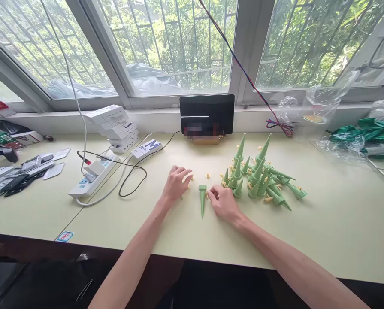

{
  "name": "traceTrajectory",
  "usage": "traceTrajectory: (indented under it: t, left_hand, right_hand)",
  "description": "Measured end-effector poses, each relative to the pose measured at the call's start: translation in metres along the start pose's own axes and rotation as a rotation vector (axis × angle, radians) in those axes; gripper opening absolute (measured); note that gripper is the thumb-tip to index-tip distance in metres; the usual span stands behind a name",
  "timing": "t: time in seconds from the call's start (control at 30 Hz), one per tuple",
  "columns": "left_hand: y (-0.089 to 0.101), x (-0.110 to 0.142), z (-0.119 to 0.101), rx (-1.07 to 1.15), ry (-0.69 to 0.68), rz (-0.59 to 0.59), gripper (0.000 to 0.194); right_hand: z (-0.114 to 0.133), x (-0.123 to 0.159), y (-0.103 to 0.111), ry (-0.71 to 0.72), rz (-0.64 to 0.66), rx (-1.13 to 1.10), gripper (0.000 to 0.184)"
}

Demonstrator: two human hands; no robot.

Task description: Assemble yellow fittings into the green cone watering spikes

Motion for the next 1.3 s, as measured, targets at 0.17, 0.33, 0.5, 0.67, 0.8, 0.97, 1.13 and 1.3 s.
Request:
traceTrajectory:
  t: [0.17, 0.33, 0.5, 0.67, 0.8, 0.97, 1.13, 1.3]
  left_hand:
    - [-0.003, 0.001, -0.001, -0.006, 0.058, 0.035, 0.020]
    - [-0.004, 0.001, -0.001, 0.003, 0.082, 0.050, 0.019]
    - [-0.006, 0.001, 0.000, 0.010, 0.092, 0.054, 0.020]
    - [-0.007, 0.001, 0.000, 0.003, 0.085, 0.045, 0.019]
    - [-0.005, 0.002, -0.003, 0.009, 0.050, -0.020, 0.018]
    - [0.003, 0.006, -0.016, 0.155, 0.015, -0.154, 0.017]
    - [0.007, 0.011, -0.030, 0.261, 0.020, -0.231, 0.016]
    - [0.003, 0.015, -0.039, 0.430, 0.071, -0.169, 0.014]
  right_hand:
    - [0.000, -0.001, -0.001, 0.034, -0.015, 0.027, 0.028]
    - [0.001, 0.000, 0.000, 0.049, -0.003, 0.035, 0.028]
    - [0.003, 0.000, 0.001, 0.044, 0.011, 0.036, 0.028]
    - [0.004, 0.000, 0.001, 0.049, 0.013, 0.039, 0.029]
    - [0.005, 0.000, 0.001, 0.049, 0.008, 0.023, 0.034]
    - [0.007, 0.001, 0.002, 0.055, 0.012, -0.026, 0.037]
    - [0.009, 0.002, 0.003, 0.038, 0.013, -0.094, 0.039]
    - [0.010, 0.003, 0.004, -0.004, 0.020, -0.210, 0.037]
Point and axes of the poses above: each hand's wrist, its own x-axis away from the middle knuckle, its own y-axis out of the back of the hand, z = x × y, the point moved 3 cm from there along -x, towards the middle knuckle, and after that the axes turned 12 degrees about x, right-handed, at the moved point
